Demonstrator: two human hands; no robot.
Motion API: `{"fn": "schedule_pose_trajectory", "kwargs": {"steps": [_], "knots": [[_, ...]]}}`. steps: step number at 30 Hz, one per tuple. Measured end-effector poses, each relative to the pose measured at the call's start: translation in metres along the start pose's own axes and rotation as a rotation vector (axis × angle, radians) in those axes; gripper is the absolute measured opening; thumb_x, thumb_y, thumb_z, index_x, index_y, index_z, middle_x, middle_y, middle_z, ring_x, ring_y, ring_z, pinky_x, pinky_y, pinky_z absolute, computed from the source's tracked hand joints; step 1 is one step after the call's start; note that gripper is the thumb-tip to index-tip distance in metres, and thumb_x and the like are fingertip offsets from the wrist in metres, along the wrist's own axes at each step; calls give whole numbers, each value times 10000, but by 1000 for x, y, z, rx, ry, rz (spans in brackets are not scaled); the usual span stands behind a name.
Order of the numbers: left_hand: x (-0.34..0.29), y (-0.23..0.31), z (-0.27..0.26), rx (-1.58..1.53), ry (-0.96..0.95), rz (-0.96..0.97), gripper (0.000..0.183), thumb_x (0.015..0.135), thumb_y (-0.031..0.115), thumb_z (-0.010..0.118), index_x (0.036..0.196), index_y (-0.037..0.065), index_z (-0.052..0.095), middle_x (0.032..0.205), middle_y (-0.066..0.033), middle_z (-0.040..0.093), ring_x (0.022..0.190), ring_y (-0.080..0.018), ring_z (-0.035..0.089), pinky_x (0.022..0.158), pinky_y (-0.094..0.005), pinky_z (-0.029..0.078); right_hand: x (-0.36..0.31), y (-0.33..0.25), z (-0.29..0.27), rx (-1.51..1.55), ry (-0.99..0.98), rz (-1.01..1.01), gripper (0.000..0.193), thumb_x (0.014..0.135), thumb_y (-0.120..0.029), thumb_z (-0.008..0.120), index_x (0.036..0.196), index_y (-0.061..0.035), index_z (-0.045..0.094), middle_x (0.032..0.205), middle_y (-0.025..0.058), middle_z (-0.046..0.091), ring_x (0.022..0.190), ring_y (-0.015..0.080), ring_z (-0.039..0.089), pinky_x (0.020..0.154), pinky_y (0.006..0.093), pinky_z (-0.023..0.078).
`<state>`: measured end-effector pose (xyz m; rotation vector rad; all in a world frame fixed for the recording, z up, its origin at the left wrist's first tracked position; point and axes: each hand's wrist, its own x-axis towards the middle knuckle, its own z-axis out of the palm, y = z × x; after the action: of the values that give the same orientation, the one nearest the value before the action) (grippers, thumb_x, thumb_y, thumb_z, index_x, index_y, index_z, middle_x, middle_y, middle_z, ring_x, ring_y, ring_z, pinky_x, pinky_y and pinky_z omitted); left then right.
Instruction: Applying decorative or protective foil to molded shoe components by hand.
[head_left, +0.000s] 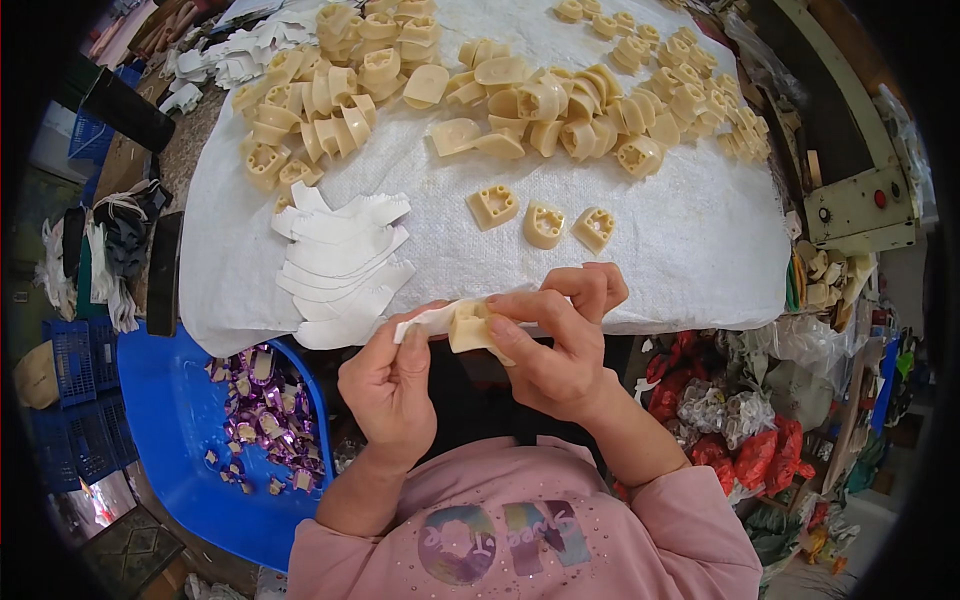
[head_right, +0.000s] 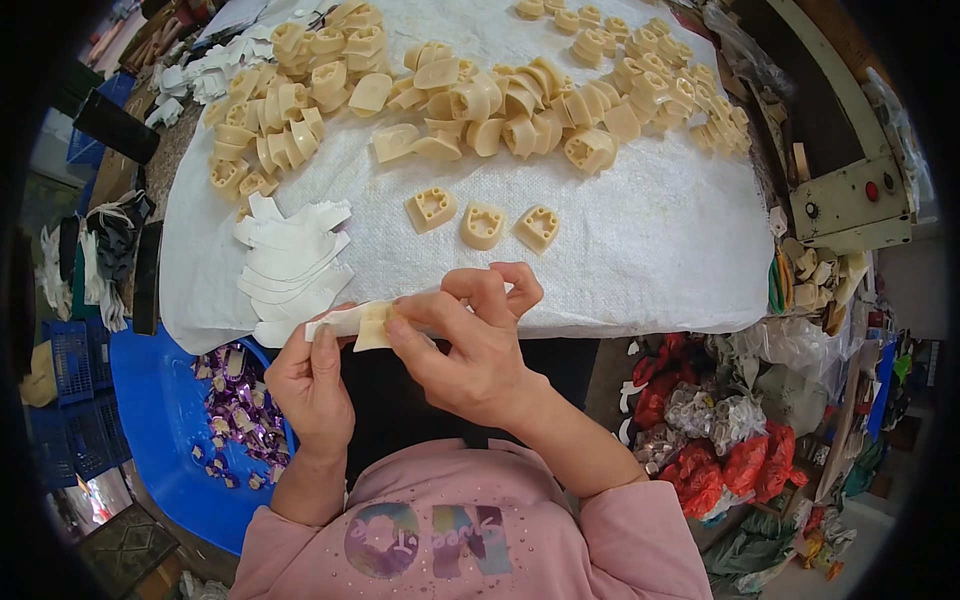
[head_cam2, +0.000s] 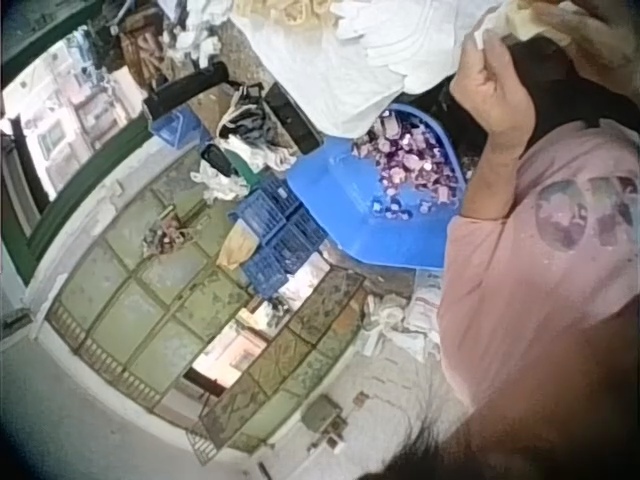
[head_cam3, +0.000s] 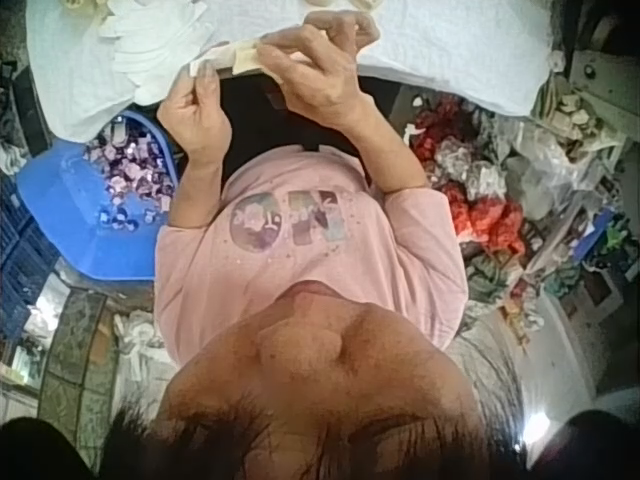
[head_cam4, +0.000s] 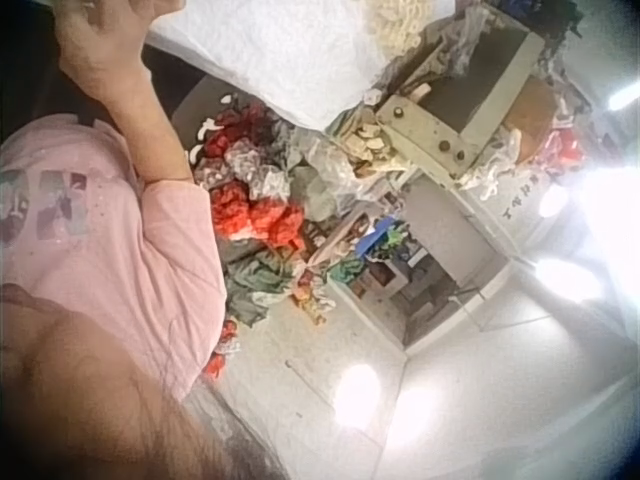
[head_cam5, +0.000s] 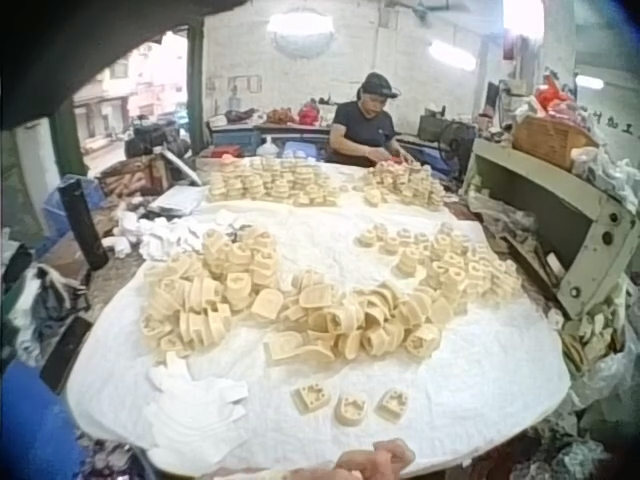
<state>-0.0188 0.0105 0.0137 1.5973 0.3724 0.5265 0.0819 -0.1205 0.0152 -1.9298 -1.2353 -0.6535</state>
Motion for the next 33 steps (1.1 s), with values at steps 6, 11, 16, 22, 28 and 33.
{"fn": "schedule_pose_trajectory", "kwargs": {"steps": [6, 11, 16, 22, 28, 33], "knots": [[-1, -9, 6, 28, -31, -31, 251, 955, 81, 480, 1079, -85, 621, 807, -63, 646, 726, -51, 517, 650, -211, 437, 3, 1, -2, -65, -229, 16, 193, 622, -108, 634, 800, -135, 564, 780, 8, 481, 799, 205, 499, 821, 479, 256], [-3, -6, 7, 190, -66, -32, 238, 939, 56, 484, 1088, -80, 610, 833, -118, 645, 716, -105, 557, 649, -250, 453, 1, -2, -1, -47, -268, 15, 170, 618, -97, 620, 763, -120, 535, 767, 26, 458, 774, 207, 485, 789, 472, 261], [-6, -14, 13, 384, -44, 244, 245, 925, 31, 481, 1117, -86, 578, 934, -206, 626, 809, -191, 612, 709, -306, 485, -4, 1, 5, -22, -261, 14, 193, 610, -91, 627, 779, -114, 536, 770, 30, 457, 776, 211, 484, 770, 458, 259], [-9, -15, 16, -195, 112, -72, 237, 930, 51, 515, 1120, -66, 593, 1054, -173, 624, 920, -207, 605, 789, -312, 492, -10, 18, 11, 151, -164, 55, 287, 607, -40, 664, 865, -123, 571, 810, 22, 482, 796, 214, 483, 783, 449, 257], [0, -32, 6, -75, -43, 256, 148, 852, 51, 653, 994, 8, 666, 891, -73, 619, 822, -153, 547, 719, -274, 476, -14, 17, 6, 480, -223, 172, 298, 620, 4, 659, 888, -99, 581, 820, 38, 484, 810, 223, 467, 783, 404, 258], [12, -32, 5, 132, -131, 460, 56, 834, 40, 660, 875, 3, 649, 726, -65, 556, 654, -189, 499, 572, -276, 421, -17, 16, 1, 558, -271, 185, 262, 620, 36, 630, 845, -73, 551, 811, 60, 462, 795, 234, 447, 788, 391, 260]]}}
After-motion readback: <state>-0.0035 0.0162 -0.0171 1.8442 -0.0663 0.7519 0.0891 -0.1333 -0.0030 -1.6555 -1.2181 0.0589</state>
